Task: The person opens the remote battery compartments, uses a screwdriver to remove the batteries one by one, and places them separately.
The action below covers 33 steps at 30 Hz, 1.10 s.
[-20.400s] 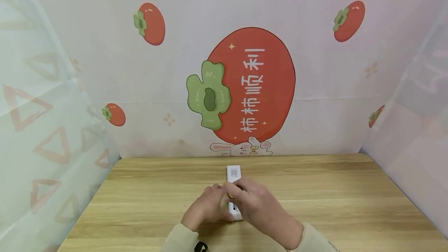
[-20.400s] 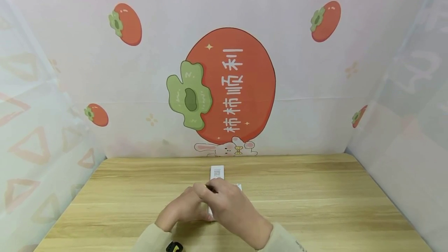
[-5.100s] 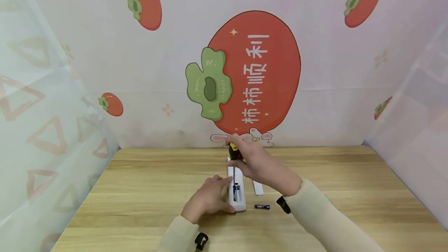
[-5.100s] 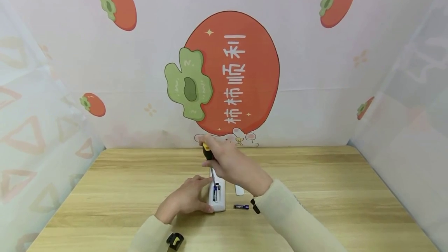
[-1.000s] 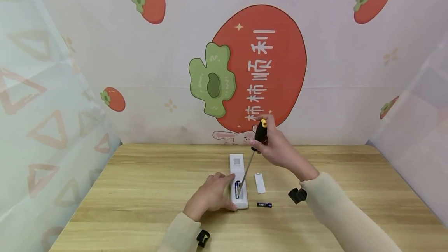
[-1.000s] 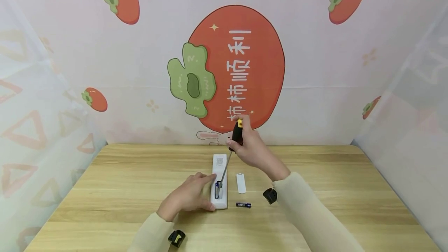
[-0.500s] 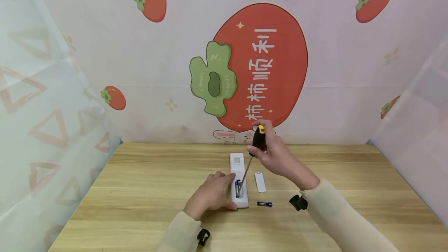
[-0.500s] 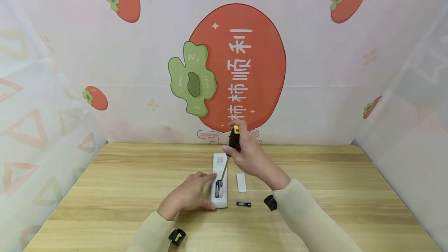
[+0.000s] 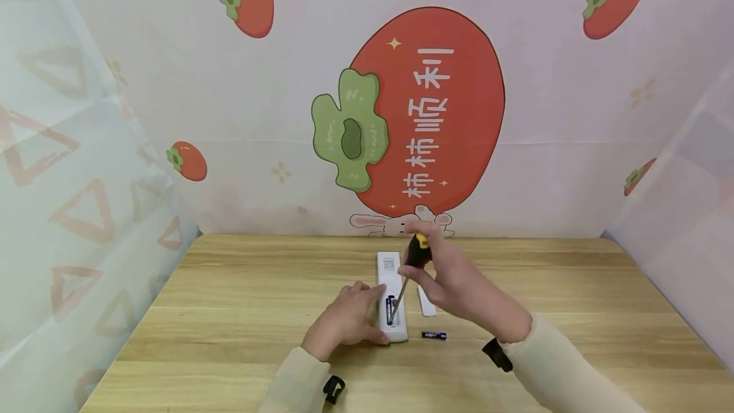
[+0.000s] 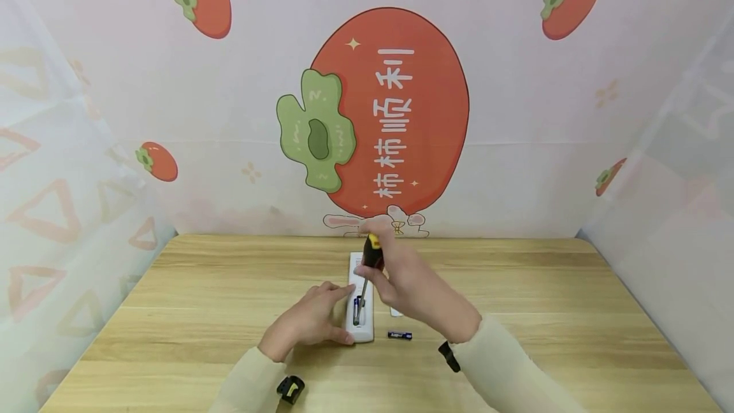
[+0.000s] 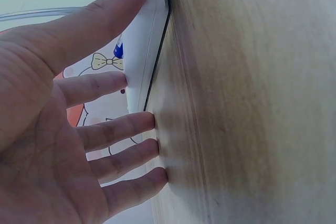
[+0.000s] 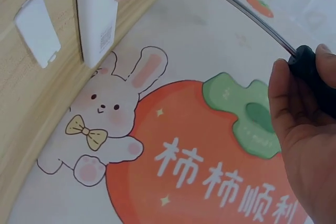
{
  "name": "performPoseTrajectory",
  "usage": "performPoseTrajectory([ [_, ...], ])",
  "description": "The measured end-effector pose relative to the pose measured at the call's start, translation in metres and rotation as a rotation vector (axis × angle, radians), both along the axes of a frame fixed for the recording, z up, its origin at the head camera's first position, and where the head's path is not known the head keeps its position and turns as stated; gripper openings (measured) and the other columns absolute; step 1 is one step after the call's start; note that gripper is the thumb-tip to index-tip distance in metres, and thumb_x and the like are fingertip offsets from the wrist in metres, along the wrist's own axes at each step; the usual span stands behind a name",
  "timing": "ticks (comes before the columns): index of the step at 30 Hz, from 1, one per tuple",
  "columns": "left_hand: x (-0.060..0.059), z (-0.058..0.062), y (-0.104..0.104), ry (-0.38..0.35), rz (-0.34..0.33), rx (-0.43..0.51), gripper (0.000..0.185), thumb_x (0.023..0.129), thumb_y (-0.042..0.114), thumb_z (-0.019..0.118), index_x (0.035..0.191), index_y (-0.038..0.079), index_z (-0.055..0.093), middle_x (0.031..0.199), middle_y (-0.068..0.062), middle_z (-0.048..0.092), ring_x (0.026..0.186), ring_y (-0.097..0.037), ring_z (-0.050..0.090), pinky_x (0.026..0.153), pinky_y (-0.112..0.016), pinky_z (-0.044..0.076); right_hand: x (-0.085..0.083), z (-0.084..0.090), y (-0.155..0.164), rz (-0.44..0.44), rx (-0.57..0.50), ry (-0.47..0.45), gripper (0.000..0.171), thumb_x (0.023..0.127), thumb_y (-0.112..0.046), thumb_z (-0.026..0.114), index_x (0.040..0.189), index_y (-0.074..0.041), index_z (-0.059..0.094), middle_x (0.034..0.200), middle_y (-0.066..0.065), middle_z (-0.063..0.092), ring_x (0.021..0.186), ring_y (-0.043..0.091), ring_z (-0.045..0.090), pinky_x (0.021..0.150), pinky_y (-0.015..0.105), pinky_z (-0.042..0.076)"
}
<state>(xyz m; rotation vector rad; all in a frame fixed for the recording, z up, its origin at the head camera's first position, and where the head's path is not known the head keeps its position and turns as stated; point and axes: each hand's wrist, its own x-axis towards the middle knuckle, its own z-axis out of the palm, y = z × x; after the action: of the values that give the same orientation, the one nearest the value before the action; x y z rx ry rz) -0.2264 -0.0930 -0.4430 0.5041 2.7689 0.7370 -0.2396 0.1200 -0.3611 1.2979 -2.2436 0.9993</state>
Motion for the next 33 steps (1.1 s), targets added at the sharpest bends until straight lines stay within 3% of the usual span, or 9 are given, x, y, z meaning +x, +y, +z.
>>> performPoseTrajectory([
  [6,-0.001,-0.001,-0.001,-0.006,-0.002,0.006,0.09,0.072,0.034,0.093,0.149,0.009,0.052,0.131,-0.015,0.056,0.119,-0.035,0.05,0.098,-0.055,0.047,0.019,-0.008,-0.005,0.105,0.019,0.226,0.04,0.103,-0.021,0.056,0.131,0.002,0.037,0.085,0.002,0.061,0.075,0.012,0.062,0.073,0.022,0.054],
  [11,-0.001,-0.001,-0.001,-0.006,-0.012,0.001,0.09,0.073,0.036,0.093,0.149,0.009,0.052,0.131,-0.014,0.056,0.118,-0.034,0.05,0.098,-0.054,0.048,0.037,-0.013,-0.008,0.159,0.064,0.313,0.032,0.104,-0.017,0.055,0.126,0.0,0.04,0.092,0.004,0.061,0.08,0.015,0.062,0.077,0.021,0.054],
  [16,0.001,0.0,-0.001,0.006,-0.009,-0.003,0.09,0.073,0.038,0.092,0.148,0.009,0.052,0.132,-0.015,0.056,0.117,-0.033,0.051,0.097,-0.052,0.049,0.05,-0.021,-0.009,0.154,0.149,0.504,0.009,0.108,-0.011,0.046,0.112,-0.006,0.053,0.094,0.001,0.059,0.083,0.013,0.059,0.076,0.017,0.052],
  [19,0.001,0.0,0.0,0.006,-0.007,0.006,0.09,0.073,0.038,0.092,0.148,0.009,0.052,0.132,-0.015,0.056,0.117,-0.033,0.05,0.096,-0.052,0.049,0.052,-0.028,-0.008,0.141,0.17,0.59,0.02,0.109,-0.008,0.039,0.102,-0.01,0.058,0.094,-0.001,0.06,0.084,0.012,0.059,0.075,0.016,0.051],
  [24,0.001,-0.001,-0.001,-0.001,-0.008,0.013,0.09,0.073,0.036,0.092,0.149,0.009,0.051,0.133,-0.016,0.055,0.117,-0.033,0.05,0.096,-0.052,0.048,0.05,-0.035,-0.006,0.129,0.128,0.587,0.022,0.108,-0.005,0.038,0.099,-0.01,0.058,0.096,0.0,0.062,0.087,0.012,0.062,0.076,0.017,0.052],
  [30,0.001,0.001,-0.002,-0.001,-0.008,0.023,0.091,0.073,0.035,0.093,0.15,0.01,0.051,0.131,-0.015,0.055,0.114,-0.032,0.05,0.094,-0.052,0.049,0.048,-0.038,-0.004,0.12,0.119,0.556,0.011,0.105,-0.005,0.05,0.1,-0.009,0.058,0.1,0.001,0.061,0.09,0.013,0.063,0.079,0.019,0.053],
  [33,0.001,0.001,-0.002,-0.006,-0.004,0.026,0.091,0.072,0.034,0.093,0.15,0.011,0.051,0.131,-0.015,0.055,0.114,-0.032,0.05,0.095,-0.051,0.049,0.048,-0.039,-0.003,0.108,0.119,0.545,0.016,0.107,-0.007,0.045,0.099,-0.009,0.058,0.101,0.0,0.062,0.09,0.013,0.063,0.08,0.021,0.054],
])
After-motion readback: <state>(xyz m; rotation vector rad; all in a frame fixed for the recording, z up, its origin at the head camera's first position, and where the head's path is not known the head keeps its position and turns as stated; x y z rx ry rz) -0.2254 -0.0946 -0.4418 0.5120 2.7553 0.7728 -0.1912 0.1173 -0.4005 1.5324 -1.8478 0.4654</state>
